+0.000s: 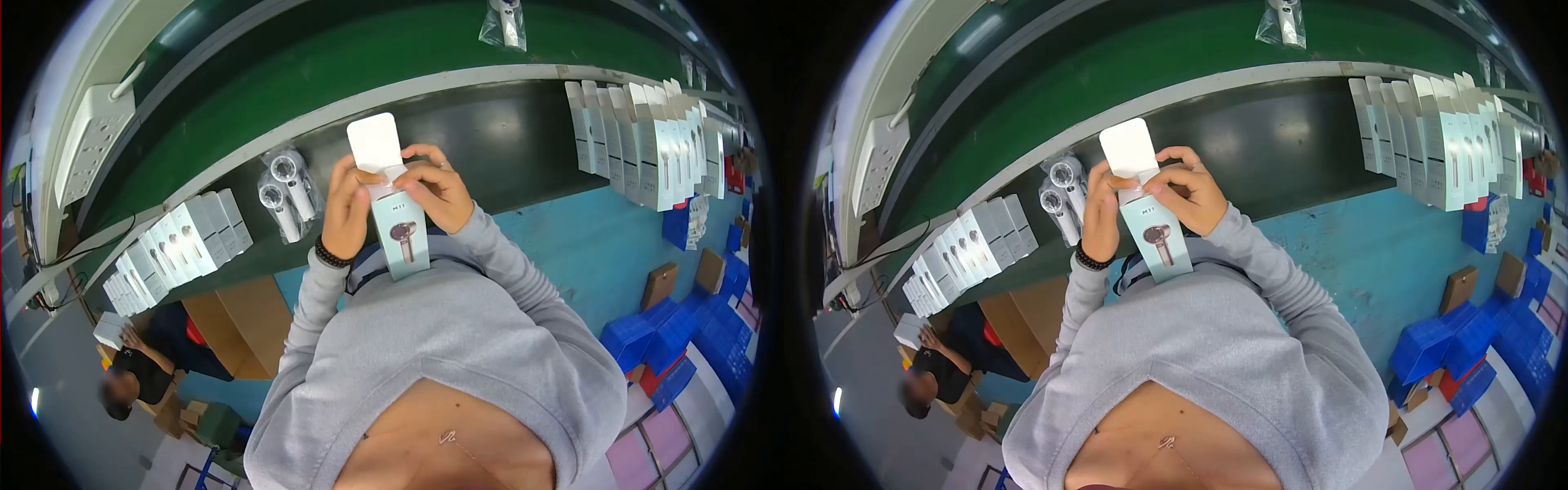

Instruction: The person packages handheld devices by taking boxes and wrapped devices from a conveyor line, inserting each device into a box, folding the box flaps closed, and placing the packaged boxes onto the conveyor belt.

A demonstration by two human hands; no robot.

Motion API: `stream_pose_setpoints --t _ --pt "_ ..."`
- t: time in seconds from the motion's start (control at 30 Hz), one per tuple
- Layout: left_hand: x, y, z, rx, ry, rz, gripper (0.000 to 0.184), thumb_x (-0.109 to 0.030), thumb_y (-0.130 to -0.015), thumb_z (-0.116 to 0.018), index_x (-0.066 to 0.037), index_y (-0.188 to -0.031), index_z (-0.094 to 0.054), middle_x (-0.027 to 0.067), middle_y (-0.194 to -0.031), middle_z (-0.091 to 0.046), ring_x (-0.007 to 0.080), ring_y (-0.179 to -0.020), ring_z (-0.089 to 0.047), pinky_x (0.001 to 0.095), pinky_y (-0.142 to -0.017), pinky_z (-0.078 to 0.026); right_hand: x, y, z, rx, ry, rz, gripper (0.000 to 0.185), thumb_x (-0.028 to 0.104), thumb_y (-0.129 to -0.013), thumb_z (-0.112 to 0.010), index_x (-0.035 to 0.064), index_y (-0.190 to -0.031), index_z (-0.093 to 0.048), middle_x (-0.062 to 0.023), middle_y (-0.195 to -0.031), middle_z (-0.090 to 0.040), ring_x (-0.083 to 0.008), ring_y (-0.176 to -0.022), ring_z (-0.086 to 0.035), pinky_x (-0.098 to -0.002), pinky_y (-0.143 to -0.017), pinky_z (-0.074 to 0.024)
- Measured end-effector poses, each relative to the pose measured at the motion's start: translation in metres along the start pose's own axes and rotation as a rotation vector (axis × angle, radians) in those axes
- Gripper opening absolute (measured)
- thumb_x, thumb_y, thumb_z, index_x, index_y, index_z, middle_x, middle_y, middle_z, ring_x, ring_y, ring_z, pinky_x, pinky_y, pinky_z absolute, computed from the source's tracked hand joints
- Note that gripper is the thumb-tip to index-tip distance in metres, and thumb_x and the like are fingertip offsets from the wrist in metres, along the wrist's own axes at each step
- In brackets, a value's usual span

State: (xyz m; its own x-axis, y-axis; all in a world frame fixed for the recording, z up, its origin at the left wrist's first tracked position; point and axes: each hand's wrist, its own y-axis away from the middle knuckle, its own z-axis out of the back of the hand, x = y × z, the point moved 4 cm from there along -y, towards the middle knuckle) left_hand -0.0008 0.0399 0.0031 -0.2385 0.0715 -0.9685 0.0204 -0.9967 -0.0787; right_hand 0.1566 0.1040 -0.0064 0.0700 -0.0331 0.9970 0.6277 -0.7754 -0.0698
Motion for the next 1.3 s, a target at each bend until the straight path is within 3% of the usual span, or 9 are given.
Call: stream_pose_setpoints --t 0.1,0.2,0.33,0.43,0.57,0.73,1.07,1.23,1.3 --pt "0.009 -0.017 -0.013 -0.13 0.278 0.06 0.034 -0.001 -0.09 -0.048 -0.008 -0.122 -0.037 0.0134 -0.115 -0.05 0.0232 -0.113 -0.049 0.0316 -0.09 -0.042 0.002 -0.002 0.011 -0.037 0.071 -0.074 0.014 0.01 -0.085 -0.063 0.0004 -0.095 -0.064 -0.0091 -0.121 -0.044 -0.0155 -0.099 -0.054 -0.0247 -0.07 -0.0515" --pt "-0.004 -0.015 -0.002 -0.272 0.587 0.095 0.026 0.005 -0.087 -0.044 -0.004 -0.111 -0.041 0.0131 -0.112 -0.052 0.0197 -0.109 -0.052 0.031 -0.087 -0.044 -0.008 0.0 -0.009 -0.163 -0.159 -0.181 0.014 0.008 -0.084 -0.063 0.0 -0.095 -0.061 -0.0099 -0.12 -0.046 -0.0152 -0.096 -0.056 -0.0251 -0.071 -0.0519" --pt "0.002 -0.014 0.002 -0.05 0.433 0.158 0.021 0.005 -0.085 -0.045 -0.001 -0.105 -0.049 0.0125 -0.101 -0.057 0.0198 -0.106 -0.053 0.0309 -0.089 -0.044 -0.01 0.004 -0.01 -0.227 -0.334 -0.199 0.02 0.009 -0.084 -0.064 0.0 -0.102 -0.059 -0.0118 -0.122 -0.045 -0.0182 -0.099 -0.057 -0.0273 -0.074 -0.0528" --pt "-0.011 -0.02 0.005 0.13 0.156 -0.032 0.015 0.004 -0.084 -0.049 0.0 -0.098 -0.055 0.0116 -0.103 -0.056 0.0201 -0.102 -0.054 0.0308 -0.089 -0.043 -0.009 0.004 -0.001 -0.047 -0.175 -0.1 0.027 0.01 -0.085 -0.063 0.0006 -0.111 -0.059 -0.0129 -0.125 -0.045 -0.0209 -0.103 -0.057 -0.0294 -0.079 -0.0528" --pt "-0.013 -0.014 -0.005 0.007 0.221 -0.008 0.013 0.002 -0.082 -0.056 0.0 -0.095 -0.056 0.0108 -0.105 -0.055 0.0201 -0.102 -0.054 0.031 -0.088 -0.043 -0.011 0.004 0.009 0.074 -0.122 -0.014 0.032 0.01 -0.088 -0.06 0.0018 -0.118 -0.058 -0.0141 -0.125 -0.047 -0.0231 -0.105 -0.058 -0.0308 -0.084 -0.0519" --pt "-0.014 -0.018 -0.009 -0.101 0.344 0.104 0.016 0.001 -0.082 -0.057 -0.001 -0.099 -0.056 0.0097 -0.106 -0.054 0.0191 -0.101 -0.055 0.0298 -0.082 -0.047 0.008 -0.017 0.019 0.08 -0.066 -0.14 0.025 0.011 -0.087 -0.062 0.0001 -0.109 -0.062 -0.0107 -0.104 -0.064 -0.0181 -0.095 -0.063 -0.029 -0.082 -0.0524" --pt "-0.009 -0.02 -0.009 -0.075 0.281 0.032 0.019 0.001 -0.082 -0.055 -0.001 -0.101 -0.055 0.0088 -0.106 -0.054 0.0178 -0.097 -0.055 0.0277 -0.075 -0.048 0.011 -0.019 0.021 0.111 -0.073 -0.14 0.019 0.008 -0.087 -0.06 -0.0012 -0.104 -0.062 -0.0097 -0.104 -0.064 -0.0179 -0.094 -0.063 -0.0291 -0.083 -0.052" --pt "-0.005 -0.017 -0.011 -0.047 0.2 -0.016 0.016 -0.001 -0.084 -0.049 -0.001 -0.1 -0.052 0.0109 -0.105 -0.053 0.019 -0.094 -0.054 0.0289 -0.08 -0.044 0.003 -0.022 0.028 0.129 -0.012 0.046 0.018 0.009 -0.087 -0.06 -0.0005 -0.103 -0.064 -0.01 -0.103 -0.065 -0.0174 -0.094 -0.063 -0.0276 -0.08 -0.0524" --pt "-0.005 -0.016 -0.011 -0.051 0.167 -0.044 0.017 -0.001 -0.086 -0.045 -0.001 -0.101 -0.05 0.0121 -0.106 -0.052 0.0197 -0.095 -0.053 0.0298 -0.083 -0.042 0.004 -0.02 0.029 0.13 0.002 -0.066 0.018 0.009 -0.088 -0.059 0.0003 -0.101 -0.065 -0.01 -0.101 -0.065 -0.017 -0.092 -0.063 -0.0263 -0.076 -0.0527"
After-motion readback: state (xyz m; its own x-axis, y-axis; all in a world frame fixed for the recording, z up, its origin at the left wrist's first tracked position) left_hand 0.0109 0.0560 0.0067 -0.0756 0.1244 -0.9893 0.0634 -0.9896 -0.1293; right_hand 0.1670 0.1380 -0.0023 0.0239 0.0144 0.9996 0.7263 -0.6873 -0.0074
